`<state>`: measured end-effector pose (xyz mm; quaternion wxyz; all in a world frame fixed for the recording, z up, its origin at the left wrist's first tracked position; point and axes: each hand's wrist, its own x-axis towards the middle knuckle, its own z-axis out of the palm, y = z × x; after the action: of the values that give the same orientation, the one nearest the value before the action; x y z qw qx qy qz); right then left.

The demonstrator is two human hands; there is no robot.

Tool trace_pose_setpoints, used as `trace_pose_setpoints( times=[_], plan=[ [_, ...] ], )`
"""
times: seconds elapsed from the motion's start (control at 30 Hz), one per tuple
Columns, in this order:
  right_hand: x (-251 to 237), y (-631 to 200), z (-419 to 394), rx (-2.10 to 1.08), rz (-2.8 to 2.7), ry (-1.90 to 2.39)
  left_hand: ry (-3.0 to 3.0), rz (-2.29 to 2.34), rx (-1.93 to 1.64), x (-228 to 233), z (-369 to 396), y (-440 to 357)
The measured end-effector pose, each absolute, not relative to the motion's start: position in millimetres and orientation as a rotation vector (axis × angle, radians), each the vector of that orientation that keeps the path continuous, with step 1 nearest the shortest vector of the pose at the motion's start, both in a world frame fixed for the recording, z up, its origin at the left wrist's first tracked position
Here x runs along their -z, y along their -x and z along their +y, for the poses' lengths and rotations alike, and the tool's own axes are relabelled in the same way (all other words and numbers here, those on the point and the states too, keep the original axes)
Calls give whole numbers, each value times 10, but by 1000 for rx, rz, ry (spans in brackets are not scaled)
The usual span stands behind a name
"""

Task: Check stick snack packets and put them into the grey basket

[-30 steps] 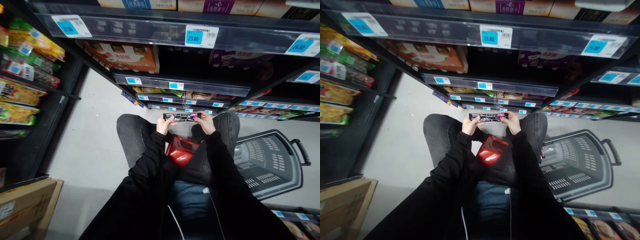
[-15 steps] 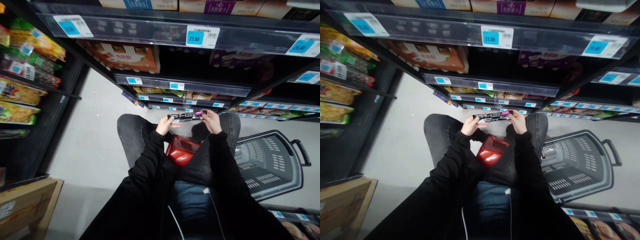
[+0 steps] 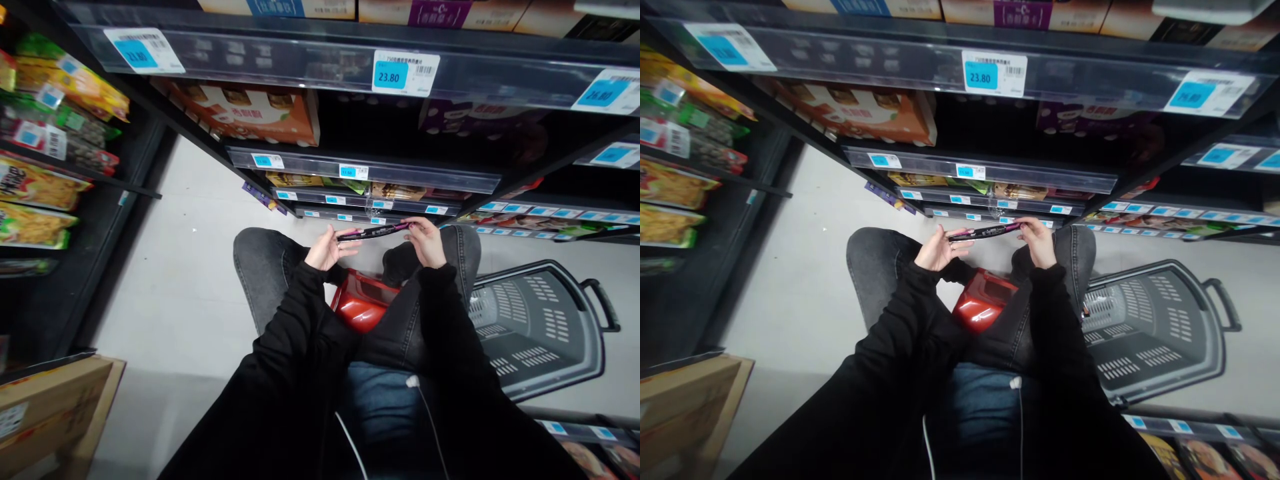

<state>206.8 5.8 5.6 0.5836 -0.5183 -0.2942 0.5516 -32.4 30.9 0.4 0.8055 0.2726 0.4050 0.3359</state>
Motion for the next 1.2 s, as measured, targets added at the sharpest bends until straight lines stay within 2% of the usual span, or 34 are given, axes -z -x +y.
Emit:
trace_pose_setpoints(
  times=[0.3,0.67,0.93,1.2],
  plan=[
    [-9,-2081,48,-1370,-673,1124,-676,948,-713,94,315,341],
    [55,-2003,34,-1382,-833,1329,-601,1032,-354,92,287,328],
    [70,-1964,30,-1476,-919,1388,-910,1052,-170,252,229,249],
    [134,-1950,61,-1362,-982,1493,-1027,923,-61,183,151,176]
  ],
)
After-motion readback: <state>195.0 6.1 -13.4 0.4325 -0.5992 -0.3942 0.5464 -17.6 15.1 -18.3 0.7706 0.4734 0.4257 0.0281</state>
